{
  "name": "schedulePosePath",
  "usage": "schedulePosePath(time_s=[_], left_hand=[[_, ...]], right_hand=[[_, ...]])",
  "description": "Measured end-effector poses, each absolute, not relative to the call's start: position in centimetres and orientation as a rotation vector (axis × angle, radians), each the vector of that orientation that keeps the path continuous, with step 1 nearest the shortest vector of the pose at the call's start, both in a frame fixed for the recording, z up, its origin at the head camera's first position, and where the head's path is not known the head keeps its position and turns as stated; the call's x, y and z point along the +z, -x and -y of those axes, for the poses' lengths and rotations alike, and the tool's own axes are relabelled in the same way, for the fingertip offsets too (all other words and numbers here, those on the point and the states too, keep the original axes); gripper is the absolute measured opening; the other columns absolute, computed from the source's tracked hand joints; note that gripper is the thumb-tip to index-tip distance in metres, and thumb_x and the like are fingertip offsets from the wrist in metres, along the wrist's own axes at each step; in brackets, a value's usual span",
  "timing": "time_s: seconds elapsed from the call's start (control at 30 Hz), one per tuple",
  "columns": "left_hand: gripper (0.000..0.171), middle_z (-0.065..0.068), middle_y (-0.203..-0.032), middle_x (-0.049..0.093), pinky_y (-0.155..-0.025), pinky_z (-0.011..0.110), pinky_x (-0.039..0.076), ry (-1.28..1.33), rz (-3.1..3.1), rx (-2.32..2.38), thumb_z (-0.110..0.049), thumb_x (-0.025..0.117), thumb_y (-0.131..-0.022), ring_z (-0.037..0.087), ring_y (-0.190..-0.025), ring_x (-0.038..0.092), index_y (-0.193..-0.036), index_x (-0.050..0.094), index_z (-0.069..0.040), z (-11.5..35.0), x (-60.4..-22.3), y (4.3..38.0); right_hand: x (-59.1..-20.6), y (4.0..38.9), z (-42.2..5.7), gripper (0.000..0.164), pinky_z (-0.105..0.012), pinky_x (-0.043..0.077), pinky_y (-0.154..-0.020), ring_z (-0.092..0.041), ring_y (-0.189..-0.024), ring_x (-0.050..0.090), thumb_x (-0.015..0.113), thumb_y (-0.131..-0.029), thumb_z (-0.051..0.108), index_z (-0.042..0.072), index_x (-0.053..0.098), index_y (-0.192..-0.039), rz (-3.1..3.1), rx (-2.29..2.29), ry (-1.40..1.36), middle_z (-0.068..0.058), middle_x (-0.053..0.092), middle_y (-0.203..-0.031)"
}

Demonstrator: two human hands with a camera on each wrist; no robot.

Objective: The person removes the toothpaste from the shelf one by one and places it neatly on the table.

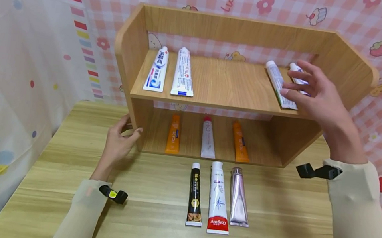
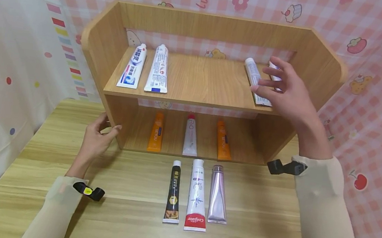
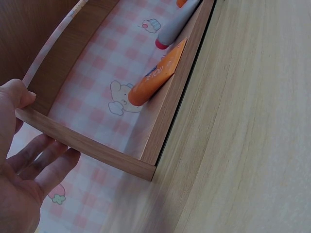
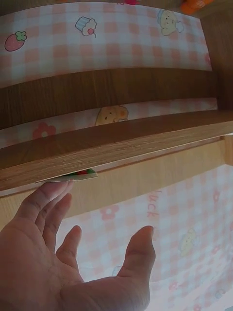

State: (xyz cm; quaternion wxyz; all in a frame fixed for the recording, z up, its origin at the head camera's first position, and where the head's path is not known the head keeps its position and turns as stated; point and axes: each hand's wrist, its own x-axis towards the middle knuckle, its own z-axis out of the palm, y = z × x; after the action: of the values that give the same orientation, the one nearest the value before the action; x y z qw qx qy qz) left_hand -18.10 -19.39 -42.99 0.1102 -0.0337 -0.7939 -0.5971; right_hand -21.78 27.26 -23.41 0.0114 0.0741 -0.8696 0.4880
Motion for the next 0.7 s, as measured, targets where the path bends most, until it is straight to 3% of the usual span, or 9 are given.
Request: schedulePosePath(time_s=[0.13, 0.3, 0.4, 0.7], left_hand=[[0.053, 0.027, -0.132, 0.060, -0.084, 0.009, 0.056, 0.100, 2.334, -1.752, -0.004, 0.064, -0.096, 0.033, -0.119, 0.060, -0.147, 0.052, -0.002, 19.3, -43.0, 18.0], [0.054, 0.027, -0.133, 0.059, -0.083, 0.008, 0.055, 0.106, 2.340, -1.744, -0.005, 0.064, -0.096, 0.035, -0.120, 0.059, -0.148, 0.051, -0.002, 19.3, -43.0, 17.9], [0.054, 0.028, -0.133, 0.059, -0.082, 0.007, 0.055, 0.118, 2.335, -1.744, -0.004, 0.064, -0.096, 0.036, -0.119, 0.059, -0.148, 0.050, -0.001, 19.3, -42.9, 17.9], [0.055, 0.029, -0.132, 0.060, -0.082, 0.008, 0.055, 0.129, 2.336, -1.725, -0.004, 0.064, -0.096, 0.037, -0.120, 0.059, -0.149, 0.049, -0.002, 19.7, -43.8, 18.5]], right_hand=[[-23.0, 22.5, -27.5, 0.084, -0.011, 0.047, -0.093, -0.018, -0.139, 0.049, 0.073, -0.094, 0.039, 0.037, 0.023, -0.162, 2.767, 1.463, -0.177, 0.000, 0.039, -0.164], [-22.6, 23.2, -27.5, 0.086, -0.045, 0.035, -0.122, -0.025, -0.148, 0.040, 0.070, -0.094, 0.049, 0.040, 0.018, -0.163, 2.850, 1.375, -0.117, -0.001, 0.035, -0.167], [-22.5, 23.7, -27.4, 0.088, -0.055, 0.031, -0.124, -0.030, -0.150, 0.037, 0.069, -0.093, 0.052, 0.040, 0.016, -0.163, 2.895, 1.325, -0.087, -0.005, 0.032, -0.168], [-22.3, 25.0, -27.0, 0.092, -0.058, 0.038, -0.117, -0.037, -0.148, 0.036, 0.067, -0.094, 0.053, 0.032, 0.014, -0.165, 3.003, 1.206, 0.005, -0.011, 0.031, -0.168]])
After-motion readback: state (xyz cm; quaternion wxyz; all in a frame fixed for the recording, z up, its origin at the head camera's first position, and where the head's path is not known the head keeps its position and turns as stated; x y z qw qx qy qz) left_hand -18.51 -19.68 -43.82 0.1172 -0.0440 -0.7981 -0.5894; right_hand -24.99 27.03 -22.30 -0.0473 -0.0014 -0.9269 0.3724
